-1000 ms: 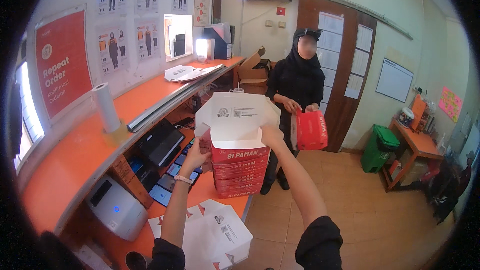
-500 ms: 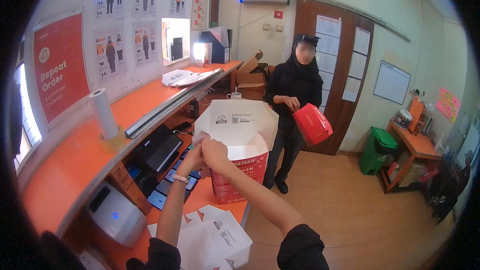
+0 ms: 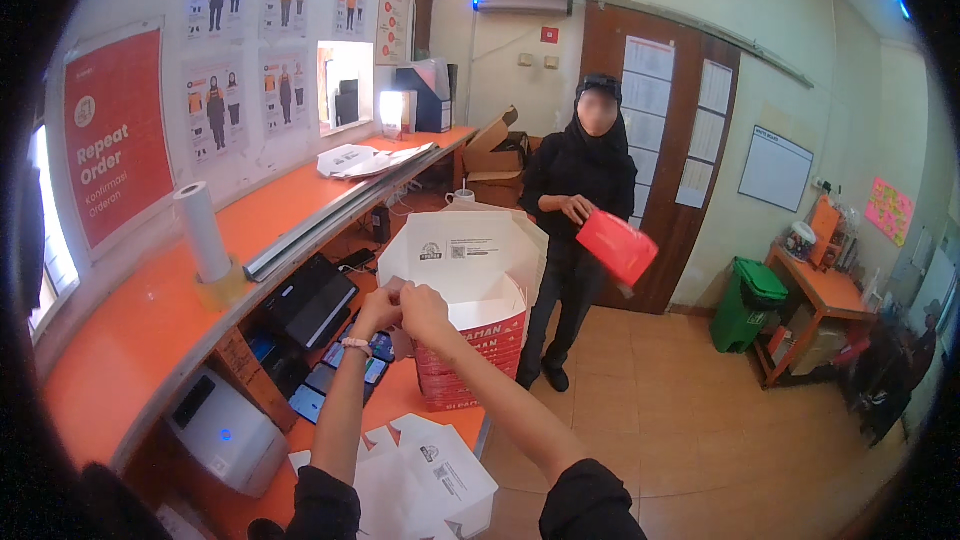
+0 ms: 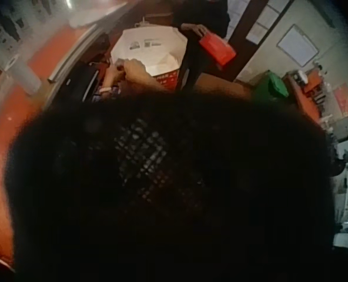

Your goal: The person assembles food boxes by folding cardboard sheets along pre-scored lines and interlocking the tabs to form the box structure.

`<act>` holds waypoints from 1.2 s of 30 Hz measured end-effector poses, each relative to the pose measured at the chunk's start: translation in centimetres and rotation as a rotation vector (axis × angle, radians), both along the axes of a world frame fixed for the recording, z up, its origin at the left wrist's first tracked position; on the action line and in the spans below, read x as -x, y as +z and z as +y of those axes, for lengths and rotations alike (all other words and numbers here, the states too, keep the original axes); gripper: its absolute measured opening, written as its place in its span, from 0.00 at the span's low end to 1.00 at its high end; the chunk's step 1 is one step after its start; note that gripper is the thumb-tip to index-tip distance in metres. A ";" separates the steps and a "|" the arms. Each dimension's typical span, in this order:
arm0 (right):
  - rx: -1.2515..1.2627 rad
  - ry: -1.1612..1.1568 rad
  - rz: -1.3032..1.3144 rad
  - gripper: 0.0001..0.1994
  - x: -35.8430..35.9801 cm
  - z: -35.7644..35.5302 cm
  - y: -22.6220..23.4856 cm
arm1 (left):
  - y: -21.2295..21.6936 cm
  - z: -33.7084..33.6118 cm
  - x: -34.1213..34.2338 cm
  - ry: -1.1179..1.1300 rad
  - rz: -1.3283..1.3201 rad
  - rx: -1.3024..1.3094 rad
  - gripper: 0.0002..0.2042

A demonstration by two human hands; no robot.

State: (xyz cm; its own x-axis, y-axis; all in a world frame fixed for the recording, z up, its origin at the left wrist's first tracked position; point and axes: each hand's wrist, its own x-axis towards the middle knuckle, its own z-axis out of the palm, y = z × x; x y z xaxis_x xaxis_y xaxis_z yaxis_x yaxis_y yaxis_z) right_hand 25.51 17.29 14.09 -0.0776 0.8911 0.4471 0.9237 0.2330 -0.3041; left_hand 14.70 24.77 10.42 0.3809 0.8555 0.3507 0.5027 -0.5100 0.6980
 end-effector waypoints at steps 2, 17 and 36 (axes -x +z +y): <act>0.053 0.000 -0.035 0.14 0.2 0.0 0.4 | -0.4 0.1 -0.1 0.041 0.028 -0.030 0.17; -0.005 -0.427 -0.080 0.08 -15.1 -2.1 0.8 | -6.3 -2.1 -2.1 -0.035 -0.180 -0.154 0.28; -0.133 -0.376 0.063 0.08 -13.5 -3.2 -0.6 | -4.1 -8.1 -1.4 0.030 -0.170 -0.340 0.27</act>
